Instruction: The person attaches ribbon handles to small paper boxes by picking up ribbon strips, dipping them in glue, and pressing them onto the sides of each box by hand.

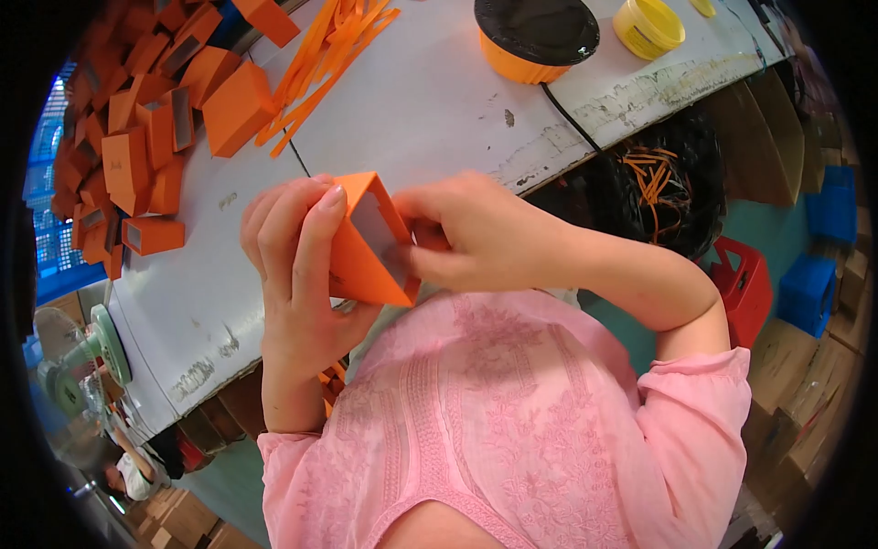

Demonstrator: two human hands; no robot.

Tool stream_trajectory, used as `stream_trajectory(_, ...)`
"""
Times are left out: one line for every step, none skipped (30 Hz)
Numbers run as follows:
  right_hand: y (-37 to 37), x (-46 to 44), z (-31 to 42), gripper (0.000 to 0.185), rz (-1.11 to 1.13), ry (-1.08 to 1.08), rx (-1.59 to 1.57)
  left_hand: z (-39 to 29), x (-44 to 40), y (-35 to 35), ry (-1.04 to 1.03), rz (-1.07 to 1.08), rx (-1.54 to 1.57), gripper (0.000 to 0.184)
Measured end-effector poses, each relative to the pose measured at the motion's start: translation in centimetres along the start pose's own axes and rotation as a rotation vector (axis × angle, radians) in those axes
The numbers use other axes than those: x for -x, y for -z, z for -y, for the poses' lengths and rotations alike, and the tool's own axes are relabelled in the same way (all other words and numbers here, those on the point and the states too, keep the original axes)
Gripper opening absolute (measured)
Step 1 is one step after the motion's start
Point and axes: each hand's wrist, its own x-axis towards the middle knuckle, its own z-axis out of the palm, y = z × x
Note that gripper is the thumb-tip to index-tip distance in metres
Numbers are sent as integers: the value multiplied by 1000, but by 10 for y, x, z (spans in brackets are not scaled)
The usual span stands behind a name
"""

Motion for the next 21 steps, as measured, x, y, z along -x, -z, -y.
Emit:
stream_trajectory(3,0,-1,18,-10,2,-2,-1,-1,0,40,2,7,80)
stream_trajectory(8,0,-1,19,52,-7,-19,-2,-2,0,82,2,11,80)
stream_trajectory(14,-1,-2,21,118,-15,-35,-2,-1,1,125,17,56,86)
stream_trajectory(24,1,-2,21,116,-11,-36,-1,0,3,122,17,53,86)
stream_trajectory(38,4,-2,18,136,-2,1,0,1,6,214,36,149,91)
stream_trajectory(52,9,-5,14,157,6,40,2,2,7,307,52,246,96)
stream_trajectory(65,15,-12,13,121,-25,1,7,4,7,315,49,265,104)
stream_trajectory(79,23,-19,12,80,-57,-35,10,5,7,307,45,267,104)
stream_trajectory(94,32,-24,14,39,-125,-102,12,6,7,343,41,292,105)
stream_trajectory(109,42,-28,15,-11,-194,-165,14,7,7,372,37,323,107)
stream_trajectory(119,52,-40,15,-81,-147,-258,16,10,8,433,89,340,117)
stream_trajectory(128,60,-52,13,-167,-103,-296,16,10,6,403,86,366,117)
stream_trajectory(132,65,-57,12,-250,-77,-315,16,10,4,432,90,380,117)
stream_trajectory(133,68,-62,11,-331,-47,-335,16,8,2,461,96,391,118)
stream_trajectory(129,69,-72,11,-397,-6,-476,17,6,-1,446,107,396,118)
stream_trajectory(122,67,-73,12,-481,-12,-661,15,3,-4,426,103,408,118)
stream_trajectory(115,62,-66,11,-530,-1,-771,13,0,-6,440,129,414,118)
stream_trajectory(109,57,-60,10,-575,11,-883,11,-4,-8,457,154,417,118)
stream_trajectory(106,52,-58,10,-583,17,-878,11,-7,-12,447,154,421,118)
stream_trajectory(103,47,-60,10,-655,32,-992,12,-9,-18,391,160,416,117)
stream_trajectory(101,45,-62,10,-726,48,-1107,12,-11,-22,336,167,409,116)
